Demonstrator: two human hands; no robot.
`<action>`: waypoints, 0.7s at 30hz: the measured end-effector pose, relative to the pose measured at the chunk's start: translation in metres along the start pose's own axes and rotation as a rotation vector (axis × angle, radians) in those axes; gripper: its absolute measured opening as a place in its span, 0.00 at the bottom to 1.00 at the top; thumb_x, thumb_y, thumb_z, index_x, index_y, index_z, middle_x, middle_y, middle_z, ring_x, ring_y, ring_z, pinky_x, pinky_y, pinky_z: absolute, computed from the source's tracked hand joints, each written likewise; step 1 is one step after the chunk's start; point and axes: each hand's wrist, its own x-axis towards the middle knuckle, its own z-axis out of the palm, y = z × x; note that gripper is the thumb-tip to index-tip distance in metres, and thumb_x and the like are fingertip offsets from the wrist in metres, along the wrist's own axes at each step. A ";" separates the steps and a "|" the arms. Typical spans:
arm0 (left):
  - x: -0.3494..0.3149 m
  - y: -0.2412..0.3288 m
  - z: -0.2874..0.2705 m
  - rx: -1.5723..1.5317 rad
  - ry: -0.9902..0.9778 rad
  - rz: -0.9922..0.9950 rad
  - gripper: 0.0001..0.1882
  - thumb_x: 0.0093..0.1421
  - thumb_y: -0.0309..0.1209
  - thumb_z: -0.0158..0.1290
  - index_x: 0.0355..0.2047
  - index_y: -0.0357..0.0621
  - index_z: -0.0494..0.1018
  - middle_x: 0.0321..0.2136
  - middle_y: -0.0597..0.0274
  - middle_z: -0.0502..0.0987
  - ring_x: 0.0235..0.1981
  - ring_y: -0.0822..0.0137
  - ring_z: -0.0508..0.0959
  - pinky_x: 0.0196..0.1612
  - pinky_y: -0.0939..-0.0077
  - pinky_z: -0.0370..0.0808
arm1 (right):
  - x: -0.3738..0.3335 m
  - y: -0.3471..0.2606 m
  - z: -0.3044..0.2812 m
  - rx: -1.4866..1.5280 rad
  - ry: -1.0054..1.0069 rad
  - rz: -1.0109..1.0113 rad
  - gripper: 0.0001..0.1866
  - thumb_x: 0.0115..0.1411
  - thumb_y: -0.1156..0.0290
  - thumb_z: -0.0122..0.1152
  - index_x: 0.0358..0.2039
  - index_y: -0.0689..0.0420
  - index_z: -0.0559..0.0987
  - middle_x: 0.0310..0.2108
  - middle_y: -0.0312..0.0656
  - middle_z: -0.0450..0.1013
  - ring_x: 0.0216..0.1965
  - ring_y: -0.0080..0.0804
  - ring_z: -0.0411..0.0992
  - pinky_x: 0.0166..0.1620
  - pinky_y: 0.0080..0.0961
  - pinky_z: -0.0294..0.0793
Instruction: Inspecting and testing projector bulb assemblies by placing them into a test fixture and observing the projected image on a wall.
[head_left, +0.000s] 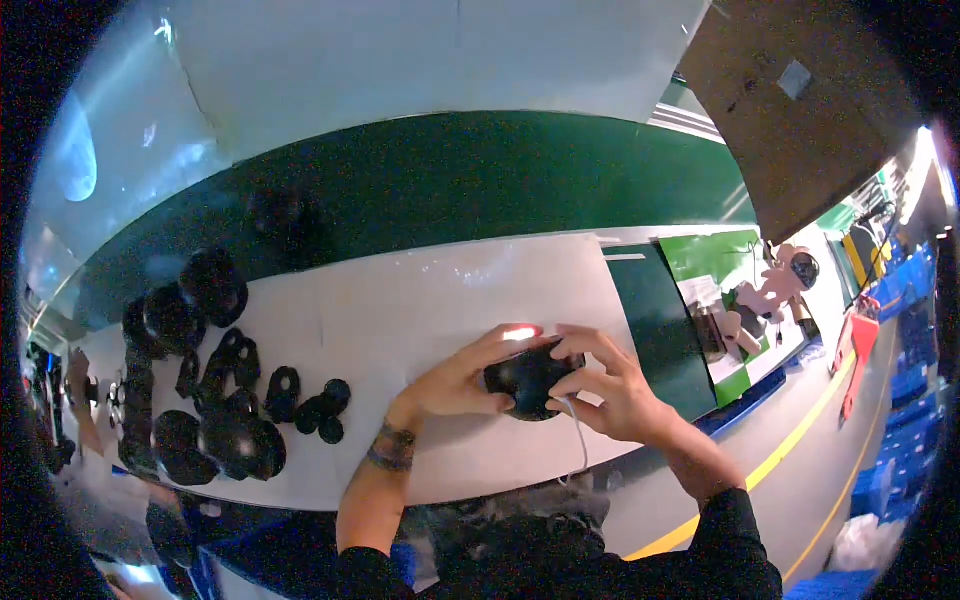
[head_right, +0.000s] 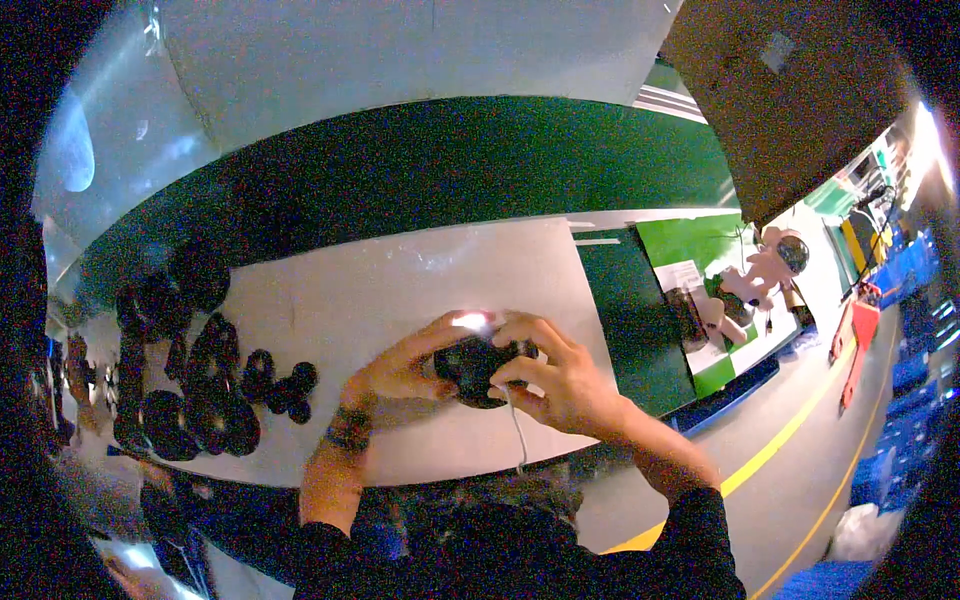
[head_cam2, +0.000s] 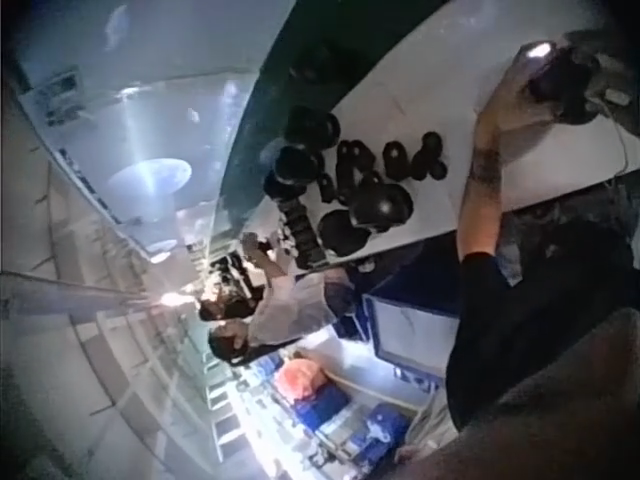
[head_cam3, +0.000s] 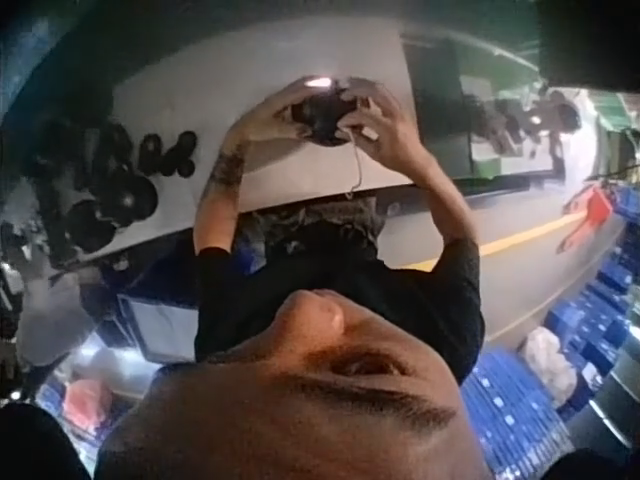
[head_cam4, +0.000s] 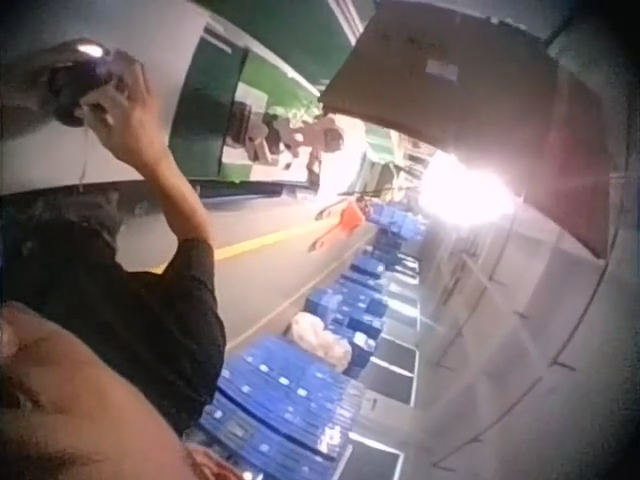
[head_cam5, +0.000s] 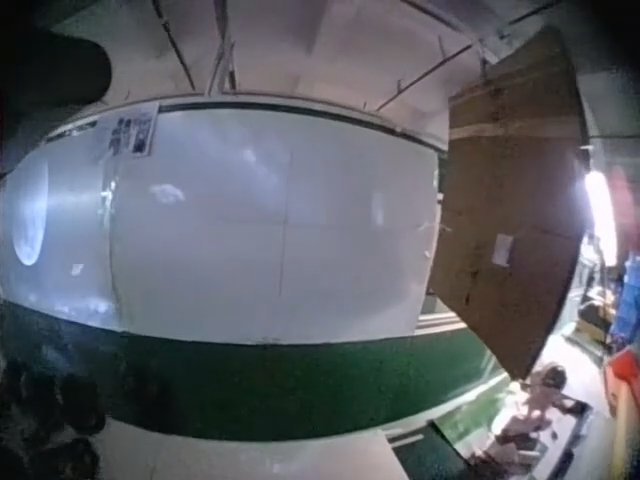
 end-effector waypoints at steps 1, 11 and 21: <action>-0.002 0.002 0.003 0.007 -0.006 0.002 0.45 0.47 0.26 0.63 0.66 0.47 0.59 0.66 0.55 0.58 0.67 0.56 0.58 0.68 0.62 0.55 | -0.003 0.001 0.001 0.022 0.004 0.012 0.15 0.41 0.78 0.76 0.30 0.53 0.79 0.46 0.43 0.69 0.56 0.52 0.70 0.50 0.41 0.76; 0.009 0.016 0.010 -0.155 0.060 -0.282 0.37 0.55 0.33 0.63 0.64 0.45 0.61 0.62 0.55 0.65 0.64 0.58 0.64 0.66 0.63 0.58 | -0.014 0.015 0.012 0.002 0.138 -0.089 0.19 0.40 0.78 0.75 0.33 0.52 0.78 0.46 0.44 0.69 0.55 0.56 0.70 0.50 0.45 0.77; -0.007 0.007 -0.002 0.234 0.120 -0.129 0.41 0.53 0.36 0.66 0.64 0.41 0.60 0.63 0.55 0.65 0.66 0.58 0.61 0.68 0.63 0.54 | -0.014 0.019 0.034 0.002 0.154 0.039 0.38 0.43 0.61 0.78 0.54 0.51 0.70 0.56 0.54 0.63 0.54 0.57 0.67 0.52 0.47 0.72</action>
